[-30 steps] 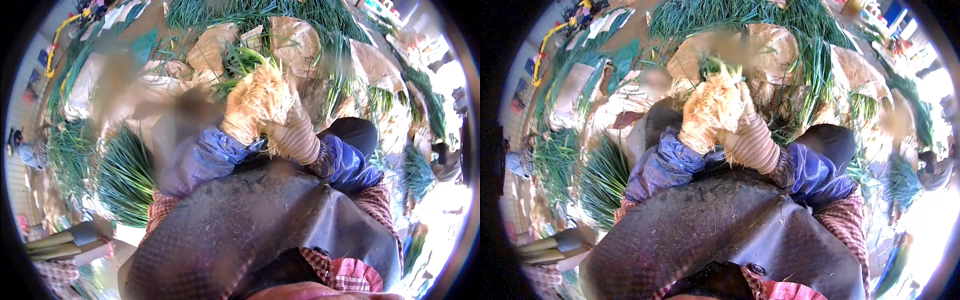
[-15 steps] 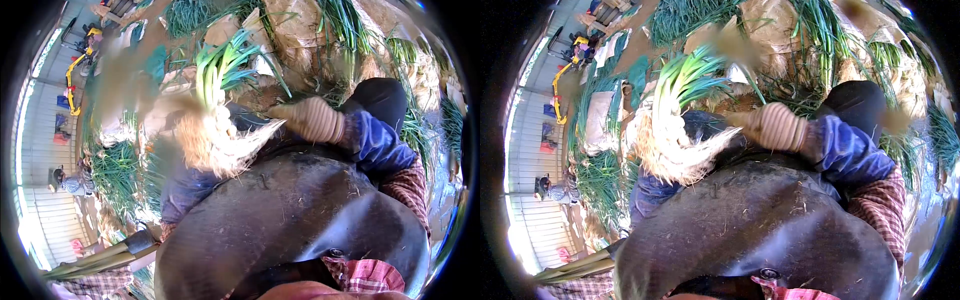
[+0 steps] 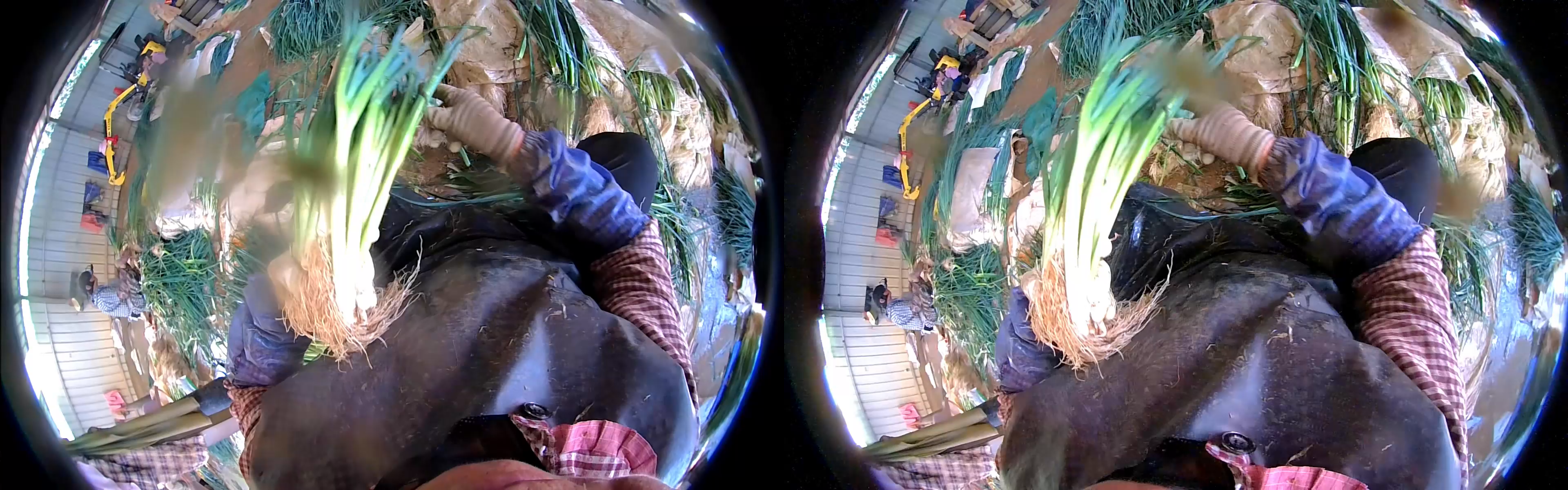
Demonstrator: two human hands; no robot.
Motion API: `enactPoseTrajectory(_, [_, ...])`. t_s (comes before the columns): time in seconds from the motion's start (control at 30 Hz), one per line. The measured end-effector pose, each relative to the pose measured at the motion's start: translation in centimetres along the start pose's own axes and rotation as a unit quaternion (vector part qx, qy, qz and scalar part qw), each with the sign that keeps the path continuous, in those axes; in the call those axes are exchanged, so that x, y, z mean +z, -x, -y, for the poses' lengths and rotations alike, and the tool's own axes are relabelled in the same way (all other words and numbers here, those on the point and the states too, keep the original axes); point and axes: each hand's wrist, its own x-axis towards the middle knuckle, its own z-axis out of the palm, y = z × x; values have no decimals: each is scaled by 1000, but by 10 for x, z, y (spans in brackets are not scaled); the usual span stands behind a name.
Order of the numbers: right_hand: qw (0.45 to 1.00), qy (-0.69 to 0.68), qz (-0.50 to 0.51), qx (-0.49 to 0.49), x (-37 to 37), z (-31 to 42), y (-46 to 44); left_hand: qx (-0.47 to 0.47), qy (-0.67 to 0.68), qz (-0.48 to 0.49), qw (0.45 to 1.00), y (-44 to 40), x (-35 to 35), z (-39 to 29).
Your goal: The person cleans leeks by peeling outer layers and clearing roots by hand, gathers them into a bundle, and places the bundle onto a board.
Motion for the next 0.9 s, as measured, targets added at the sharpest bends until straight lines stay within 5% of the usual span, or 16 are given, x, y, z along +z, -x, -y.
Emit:
enactPoseTrajectory(0.1, [996, -90, -13, -16, 4, -12, -14, -28, -13, 0, 1000, 6, 3, 2])
enactPoseTrajectory(0.17, [998, 5, -12, -63, -2, -3, -15, -41, -22, -1, 999, 11, 3, 3])
enactPoseTrajectory(0.2, [998, 18, -51, 19, -8, 4, -14, -46, -25, 0, 999, 11, 3, 3])
enactPoseTrajectory(0.4, [970, -71, -233, -4, -94, -24, -12, -76, -37, -9, 996, 20, 1, 3])
enactPoseTrajectory(0.43, [930, -262, -248, -70, -132, -59, -26, -80, -38, -14, 996, 22, 0, 2])
enactPoseTrajectory(0.5, [870, -339, -345, -95, -198, -73, -21, -86, -41, -20, 995, 24, -1, 0])
enactPoseTrajectory(0.6, [782, -482, -355, -173, -340, -144, -6, -92, -49, -46, 994, 30, -3, -3])
enactPoseTrajectory(0.63, [757, -394, -513, -99, -327, -116, 15, -94, -52, -62, 992, 33, -3, -4])
enactPoseTrajectory(0.73, [745, -202, -630, -83, -393, -130, 59, -80, -29, -122, 989, 42, -7, -6])
enactPoseTrajectory(0.83, [713, 145, -686, -17, -438, -121, 85, -100, 71, -140, 982, 47, -3, -12])
enactPoseTrajectory(0.9, [715, 266, -646, -32, -429, -100, 87, -84, 82, -64, 991, 43, -28, -8])
